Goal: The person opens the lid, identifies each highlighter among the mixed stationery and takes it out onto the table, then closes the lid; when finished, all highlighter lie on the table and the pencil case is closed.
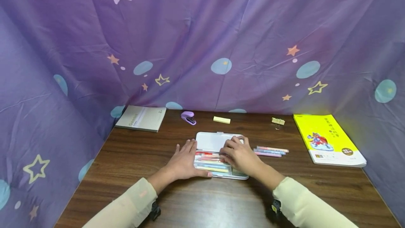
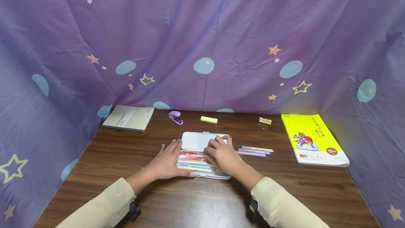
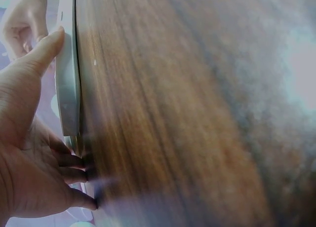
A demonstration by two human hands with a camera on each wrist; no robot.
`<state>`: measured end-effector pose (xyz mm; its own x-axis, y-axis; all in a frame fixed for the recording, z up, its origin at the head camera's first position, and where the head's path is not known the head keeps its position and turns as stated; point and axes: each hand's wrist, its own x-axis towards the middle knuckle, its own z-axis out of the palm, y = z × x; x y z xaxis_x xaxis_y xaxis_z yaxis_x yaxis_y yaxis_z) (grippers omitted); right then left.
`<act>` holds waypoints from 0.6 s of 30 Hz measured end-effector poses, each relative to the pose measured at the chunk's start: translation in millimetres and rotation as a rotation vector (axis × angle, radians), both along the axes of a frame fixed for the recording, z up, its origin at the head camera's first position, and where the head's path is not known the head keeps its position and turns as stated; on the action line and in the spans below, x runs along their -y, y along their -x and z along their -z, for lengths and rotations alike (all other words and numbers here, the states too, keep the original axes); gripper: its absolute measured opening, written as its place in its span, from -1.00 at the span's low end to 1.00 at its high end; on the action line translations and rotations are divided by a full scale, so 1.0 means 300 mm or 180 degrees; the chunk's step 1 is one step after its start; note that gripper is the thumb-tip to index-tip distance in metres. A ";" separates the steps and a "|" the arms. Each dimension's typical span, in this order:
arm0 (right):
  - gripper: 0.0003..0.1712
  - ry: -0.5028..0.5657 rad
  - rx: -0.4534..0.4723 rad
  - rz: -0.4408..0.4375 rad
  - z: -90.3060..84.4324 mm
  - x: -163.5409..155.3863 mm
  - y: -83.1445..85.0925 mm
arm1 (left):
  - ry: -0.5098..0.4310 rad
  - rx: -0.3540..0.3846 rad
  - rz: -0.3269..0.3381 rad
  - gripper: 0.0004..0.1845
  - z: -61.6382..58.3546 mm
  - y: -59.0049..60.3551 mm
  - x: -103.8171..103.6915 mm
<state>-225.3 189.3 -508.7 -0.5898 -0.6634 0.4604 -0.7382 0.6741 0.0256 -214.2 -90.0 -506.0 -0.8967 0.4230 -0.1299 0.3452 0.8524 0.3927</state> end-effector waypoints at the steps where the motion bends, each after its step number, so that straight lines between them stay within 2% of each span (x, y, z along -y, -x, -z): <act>1: -0.85 -0.0018 0.0025 -0.0001 0.001 0.015 -0.001 | 0.0000 0.0006 -0.0002 0.58 0.000 0.000 0.001; 7: -0.91 -0.0114 -0.0031 0.0076 0.019 0.067 -0.003 | 0.0017 0.0000 -0.0002 0.58 -0.006 0.000 -0.004; 18: -0.91 -0.0088 -0.0064 0.0205 0.039 0.092 -0.007 | 0.0023 0.0008 -0.0019 0.57 -0.009 -0.003 -0.004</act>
